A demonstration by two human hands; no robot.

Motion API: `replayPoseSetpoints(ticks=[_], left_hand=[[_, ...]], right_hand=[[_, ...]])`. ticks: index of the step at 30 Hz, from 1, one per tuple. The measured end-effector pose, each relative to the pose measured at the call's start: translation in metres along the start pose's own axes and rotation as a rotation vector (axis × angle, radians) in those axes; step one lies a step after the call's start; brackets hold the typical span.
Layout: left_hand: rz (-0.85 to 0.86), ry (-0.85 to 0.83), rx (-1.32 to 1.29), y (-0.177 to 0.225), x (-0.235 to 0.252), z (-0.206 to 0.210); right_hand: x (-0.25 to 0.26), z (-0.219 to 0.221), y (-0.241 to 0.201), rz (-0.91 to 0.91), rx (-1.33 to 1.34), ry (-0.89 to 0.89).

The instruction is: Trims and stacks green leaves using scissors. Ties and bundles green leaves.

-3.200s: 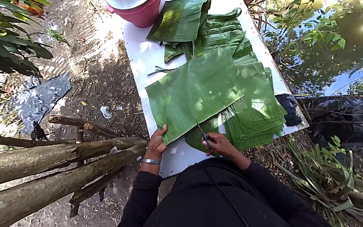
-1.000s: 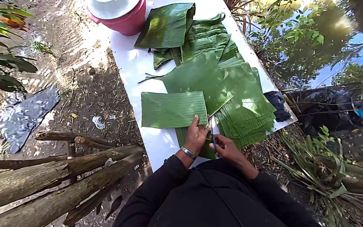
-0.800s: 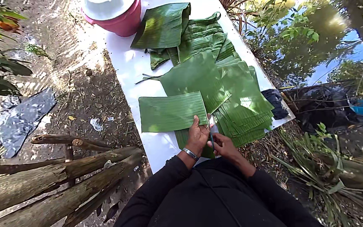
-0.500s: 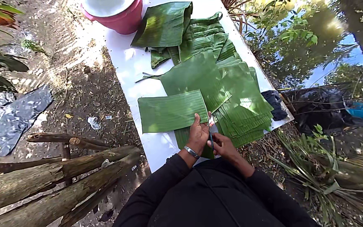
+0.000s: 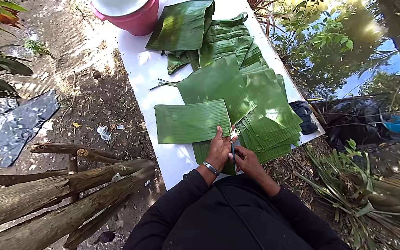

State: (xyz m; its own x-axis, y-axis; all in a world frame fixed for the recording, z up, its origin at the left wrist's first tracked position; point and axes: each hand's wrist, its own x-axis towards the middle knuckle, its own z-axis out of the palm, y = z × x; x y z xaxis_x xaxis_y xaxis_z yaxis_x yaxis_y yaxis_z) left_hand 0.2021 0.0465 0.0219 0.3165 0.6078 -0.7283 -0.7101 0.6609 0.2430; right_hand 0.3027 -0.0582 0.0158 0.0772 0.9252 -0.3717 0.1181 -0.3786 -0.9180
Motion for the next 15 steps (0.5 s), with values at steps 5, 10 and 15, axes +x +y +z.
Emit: replayPoseSetpoints(ticks=[5, 10, 15], left_hand=[[-0.012, -0.006, -0.027, 0.0013, -0.0005, 0.0009], [-0.018, -0.012, -0.011, 0.0013, 0.0011, -0.0029], [0.027, 0.023, -0.065, 0.0072, -0.0017, -0.0038]], right_hand=[[0.0003, 0.0010, -0.0002, -0.013, 0.007, 0.012], [-0.0013, 0.0022, -0.0006, -0.006, 0.010, 0.008], [-0.0006, 0.0006, -0.0026, 0.006, 0.015, 0.003]])
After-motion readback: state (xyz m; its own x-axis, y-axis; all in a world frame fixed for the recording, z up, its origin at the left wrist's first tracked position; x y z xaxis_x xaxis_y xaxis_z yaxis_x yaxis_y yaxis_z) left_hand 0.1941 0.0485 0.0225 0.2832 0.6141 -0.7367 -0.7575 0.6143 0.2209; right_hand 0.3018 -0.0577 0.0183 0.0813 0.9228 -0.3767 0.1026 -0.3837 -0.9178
